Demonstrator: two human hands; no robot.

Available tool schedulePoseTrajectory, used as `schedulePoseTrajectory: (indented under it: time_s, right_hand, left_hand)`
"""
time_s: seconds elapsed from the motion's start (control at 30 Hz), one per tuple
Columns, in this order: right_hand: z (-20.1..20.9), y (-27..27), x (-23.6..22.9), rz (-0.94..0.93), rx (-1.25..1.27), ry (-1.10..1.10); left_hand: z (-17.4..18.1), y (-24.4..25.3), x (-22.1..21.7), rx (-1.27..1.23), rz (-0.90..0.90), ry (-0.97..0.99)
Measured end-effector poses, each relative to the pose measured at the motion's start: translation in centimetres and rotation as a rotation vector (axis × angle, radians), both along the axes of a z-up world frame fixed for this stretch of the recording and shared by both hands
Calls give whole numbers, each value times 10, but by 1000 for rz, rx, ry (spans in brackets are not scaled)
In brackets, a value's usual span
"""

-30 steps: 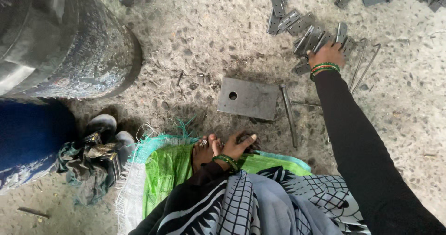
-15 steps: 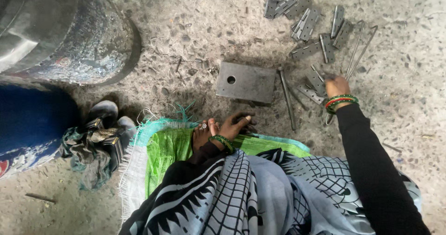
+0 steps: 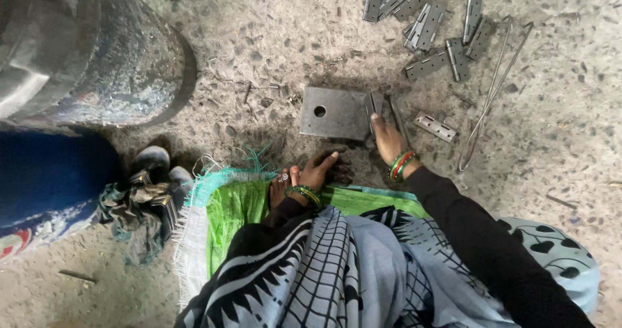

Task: The person sits on the floor and repeatedly picks up small metal hinge plates and pins, places them on a metal block, and uses a hammer to drive the pins into the plates. Finished assemblies are set aside in a growing pile.

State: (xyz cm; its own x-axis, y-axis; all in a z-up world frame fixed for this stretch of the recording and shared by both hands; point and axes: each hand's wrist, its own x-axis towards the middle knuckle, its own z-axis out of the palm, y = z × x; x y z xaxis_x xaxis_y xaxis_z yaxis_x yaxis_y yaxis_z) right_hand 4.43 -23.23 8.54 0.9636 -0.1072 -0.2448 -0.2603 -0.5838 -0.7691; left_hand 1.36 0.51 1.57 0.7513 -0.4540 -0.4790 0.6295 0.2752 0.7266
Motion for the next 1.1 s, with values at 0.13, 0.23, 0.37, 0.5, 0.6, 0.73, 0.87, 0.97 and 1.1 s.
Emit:
schedulePoseTrajectory:
  time_s: [0.13,0.23,0.37,0.5,0.6,0.73,0.87,0.97,1.1]
  right_hand:
    - [0,7,-17,89,0,200]
    - [18,25,-22,303,-66,319]
    - [24,44,-33,517,-187,286]
    - [10,39,-35,478,-48,190]
    - [0,32,-33,442,3,198]
    - [-9,28,-35,299,215,277]
    - [-12,33,-34,394,288,212]
    - [-8,22,-26,510,49,215]
    - [2,-35,-9,252,-394,132]
  left_hand:
    - [19,2,-2,13,22,131]
    - [26,3,2,-114,126,262]
    - [8,0,-3,185,156,33]
    - [-28,6,-7,229,167,-14]
    - [-53,19,-12,447,135,-236]
    - [-68,27,-17,838,49,-686]
    - [-48,25,-14,-424,297,268]
    - [-19,20,-6,-746,119,311]
    - [16,17,-2,-61,287,405]
